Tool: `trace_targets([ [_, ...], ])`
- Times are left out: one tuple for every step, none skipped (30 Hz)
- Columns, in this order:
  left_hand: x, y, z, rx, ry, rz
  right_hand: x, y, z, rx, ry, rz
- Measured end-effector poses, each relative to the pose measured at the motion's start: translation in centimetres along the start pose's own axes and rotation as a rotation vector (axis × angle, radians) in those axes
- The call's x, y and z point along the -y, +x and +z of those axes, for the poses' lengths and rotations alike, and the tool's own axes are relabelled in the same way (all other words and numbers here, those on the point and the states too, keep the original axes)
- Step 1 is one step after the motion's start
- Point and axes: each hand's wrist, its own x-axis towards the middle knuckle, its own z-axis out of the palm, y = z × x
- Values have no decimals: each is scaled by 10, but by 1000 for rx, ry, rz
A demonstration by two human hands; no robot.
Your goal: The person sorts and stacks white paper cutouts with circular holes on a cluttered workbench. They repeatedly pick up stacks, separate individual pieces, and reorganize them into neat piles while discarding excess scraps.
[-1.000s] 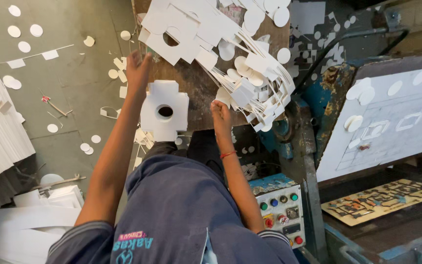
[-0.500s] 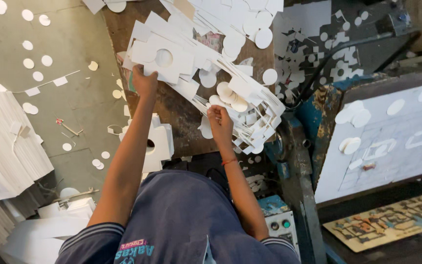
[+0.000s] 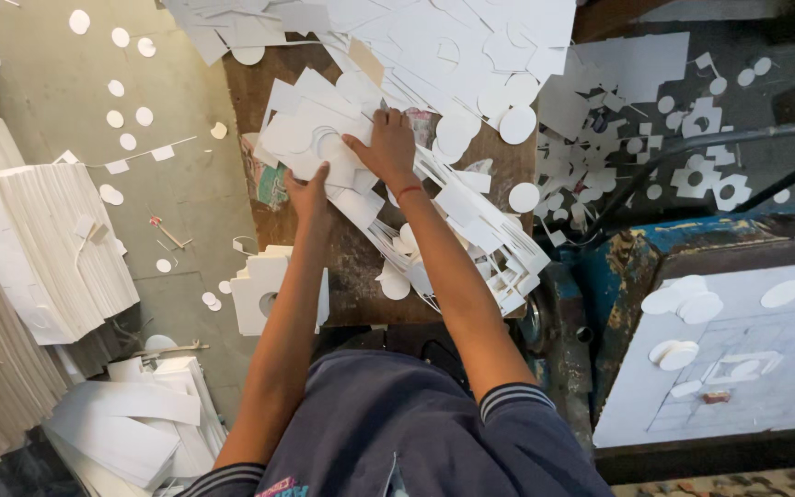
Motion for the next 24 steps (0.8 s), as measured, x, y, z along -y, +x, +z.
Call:
trace_targets([
  [1, -3, 3, 24, 12, 92, 3, 4, -2, 68, -21, 90],
  [1, -6, 5, 22, 58, 152, 3, 8, -6, 137, 48, 128],
  [2, -9, 7, 22, 103, 211, 3, 11, -10, 203, 116, 165],
  [1, -11, 8, 26, 149, 271, 3, 12, -14, 268, 183, 205],
  [0, -13, 8, -8, 77, 224, 3, 13, -17, 247, 170, 177],
  [-1, -14, 8, -36, 4, 173, 2, 13, -20, 226, 154, 154],
  [-2, -15, 8, -64, -70, 119, 1, 12, -22, 204, 135, 131],
  [-4, -15, 7, -92, -59, 59, 0, 12, -24, 263, 171, 167],
  [-5, -14, 6, -123, -49, 2, 0, 11, -24, 322, 209, 199],
  [-7, -13, 4, -156, -39, -53, 0, 10, -24, 383, 248, 228],
  [-8, -12, 2, -141, -36, -57, 0, 9, -23, 403, 259, 196],
  [-9, -12, -1, -125, -33, -63, 0, 7, -22, 423, 269, 166],
  [-12, -13, -3, -103, -32, -68, 0, 5, -22, 438, 278, 137],
  [-13, -15, -4, -46, -93, -27, 0, 1, -22, 413, 337, 85],
  [-11, -15, -8, 30, -158, 10, 0, -2, -23, 372, 387, 40],
  [-10, -18, -10, 119, -223, 43, 0, -7, -26, 300, 328, 50],
  [-10, -20, -12, 116, -220, -5, 1, -14, -27, 230, 271, 67],
  [-10, -23, -17, 102, -208, -58, 2, -21, -29, 220, 262, 121],
  [-10, -26, -22, 139, -222, -111, 5, -31, -30, 223, 258, 173],
  [-10, -28, -29, 169, -237, -160, 5, -41, -29, 240, 248, 184],
  [-10, -29, -35, 199, -258, -205, 7, -50, -29, 256, 236, 189],
  [-10, -30, -42, 268, -278, -222, 8, -55, -31, 270, 220, 184],
  [-10, -30, -50, 331, -301, -233, 10, -61, -33, 218, 239, 128],
  [-10, -30, -58, 387, -324, -245, 11, -68, -35, 174, 257, 69],
])
